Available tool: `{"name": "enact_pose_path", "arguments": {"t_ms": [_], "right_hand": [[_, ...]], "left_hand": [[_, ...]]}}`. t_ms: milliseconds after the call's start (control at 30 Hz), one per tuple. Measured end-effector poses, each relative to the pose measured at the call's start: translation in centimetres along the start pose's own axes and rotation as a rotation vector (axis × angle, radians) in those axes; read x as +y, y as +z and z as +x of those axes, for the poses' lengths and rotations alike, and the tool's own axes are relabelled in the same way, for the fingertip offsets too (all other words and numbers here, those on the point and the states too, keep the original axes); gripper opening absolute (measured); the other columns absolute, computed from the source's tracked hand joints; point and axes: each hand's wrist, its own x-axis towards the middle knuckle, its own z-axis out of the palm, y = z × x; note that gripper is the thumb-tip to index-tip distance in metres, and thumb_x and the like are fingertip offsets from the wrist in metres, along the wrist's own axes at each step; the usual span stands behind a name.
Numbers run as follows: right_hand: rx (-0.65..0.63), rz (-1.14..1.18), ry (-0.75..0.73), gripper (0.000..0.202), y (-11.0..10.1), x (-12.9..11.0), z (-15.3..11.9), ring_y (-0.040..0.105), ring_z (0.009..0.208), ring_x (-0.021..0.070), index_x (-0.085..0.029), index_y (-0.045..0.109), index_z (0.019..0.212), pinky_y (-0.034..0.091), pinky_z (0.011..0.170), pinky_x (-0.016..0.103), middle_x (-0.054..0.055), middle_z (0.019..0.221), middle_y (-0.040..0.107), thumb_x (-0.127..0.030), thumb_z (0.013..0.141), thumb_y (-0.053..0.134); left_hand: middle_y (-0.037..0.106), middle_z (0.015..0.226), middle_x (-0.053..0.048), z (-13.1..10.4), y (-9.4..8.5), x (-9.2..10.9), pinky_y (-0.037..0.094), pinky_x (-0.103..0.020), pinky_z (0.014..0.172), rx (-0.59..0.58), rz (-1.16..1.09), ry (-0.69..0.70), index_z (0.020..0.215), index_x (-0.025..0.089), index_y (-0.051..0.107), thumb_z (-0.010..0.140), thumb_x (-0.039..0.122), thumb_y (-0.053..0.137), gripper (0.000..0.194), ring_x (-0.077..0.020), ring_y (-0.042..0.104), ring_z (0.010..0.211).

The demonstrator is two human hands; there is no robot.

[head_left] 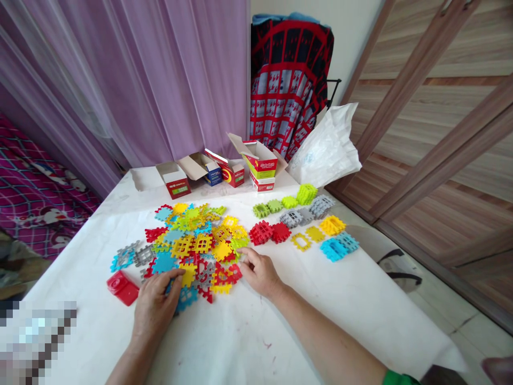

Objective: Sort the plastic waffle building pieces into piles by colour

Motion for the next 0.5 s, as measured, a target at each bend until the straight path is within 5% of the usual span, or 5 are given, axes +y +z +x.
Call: {"name": "enact_pose_path", "arguments": {"t_ms": [500], "right_hand": [[-0.041,-0.034,0.01,0.028,-0.19,-0.15,-0.08,0.06,0.057,0.0117,-0.02,0.066,0.109,0.043,0.062,0.02,-0.003,0.065,0.068,-0.021,0.083,0.054]], "left_hand": [[0.074,0.076,-0.003,0.07,-0.19,0.48,0.051,-0.029,0.07,-0.02,0.02,-0.029,0.088,0.025,0.073,0.085,0.051,0.045,0.038,-0.0206,0.068,0.071]]}}
